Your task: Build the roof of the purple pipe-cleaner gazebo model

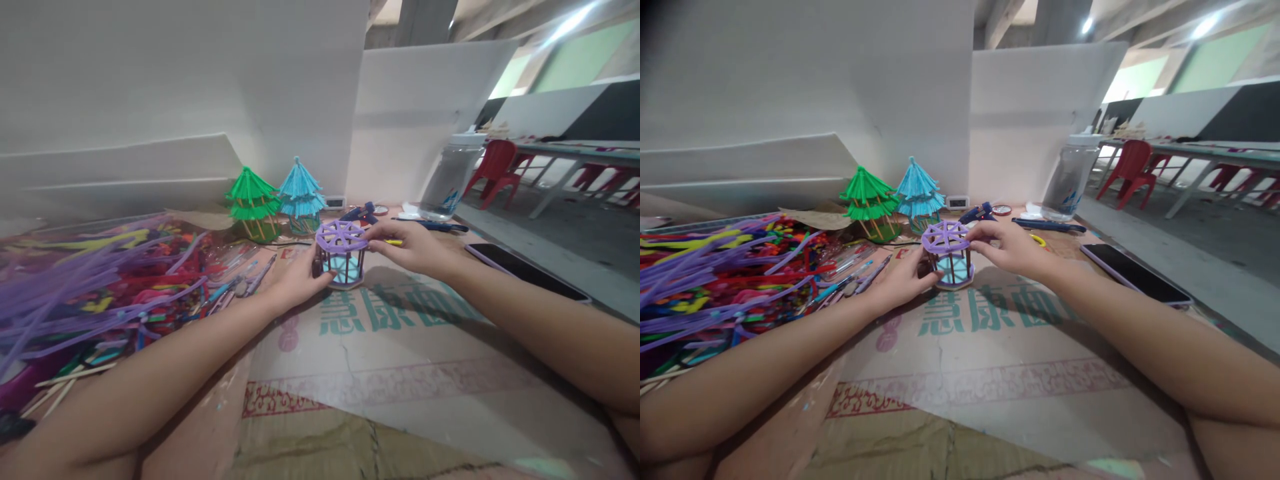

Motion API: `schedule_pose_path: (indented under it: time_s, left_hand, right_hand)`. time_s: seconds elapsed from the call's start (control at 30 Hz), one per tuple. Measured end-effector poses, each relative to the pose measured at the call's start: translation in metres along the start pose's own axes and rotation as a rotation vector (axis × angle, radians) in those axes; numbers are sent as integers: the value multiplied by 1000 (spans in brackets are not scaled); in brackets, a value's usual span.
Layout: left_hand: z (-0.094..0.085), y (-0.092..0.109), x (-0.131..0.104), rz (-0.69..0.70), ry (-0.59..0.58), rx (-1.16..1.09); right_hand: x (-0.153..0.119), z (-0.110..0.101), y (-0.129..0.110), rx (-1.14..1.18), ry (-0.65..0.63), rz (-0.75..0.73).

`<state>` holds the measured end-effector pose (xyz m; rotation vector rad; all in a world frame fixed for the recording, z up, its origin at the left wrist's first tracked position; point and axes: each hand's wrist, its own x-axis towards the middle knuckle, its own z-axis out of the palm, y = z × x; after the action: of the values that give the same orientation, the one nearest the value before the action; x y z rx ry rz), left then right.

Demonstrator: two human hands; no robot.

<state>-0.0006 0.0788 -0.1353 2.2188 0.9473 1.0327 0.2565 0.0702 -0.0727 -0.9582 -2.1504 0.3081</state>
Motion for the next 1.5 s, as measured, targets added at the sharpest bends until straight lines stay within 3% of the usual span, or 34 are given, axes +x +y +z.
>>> schedule_pose_path:
  time_s: [1.5]
  left_hand:
    - [1,-5,-1,0,-7,48]
  right_hand:
    - [0,-4,-13,-32,-66,-31]
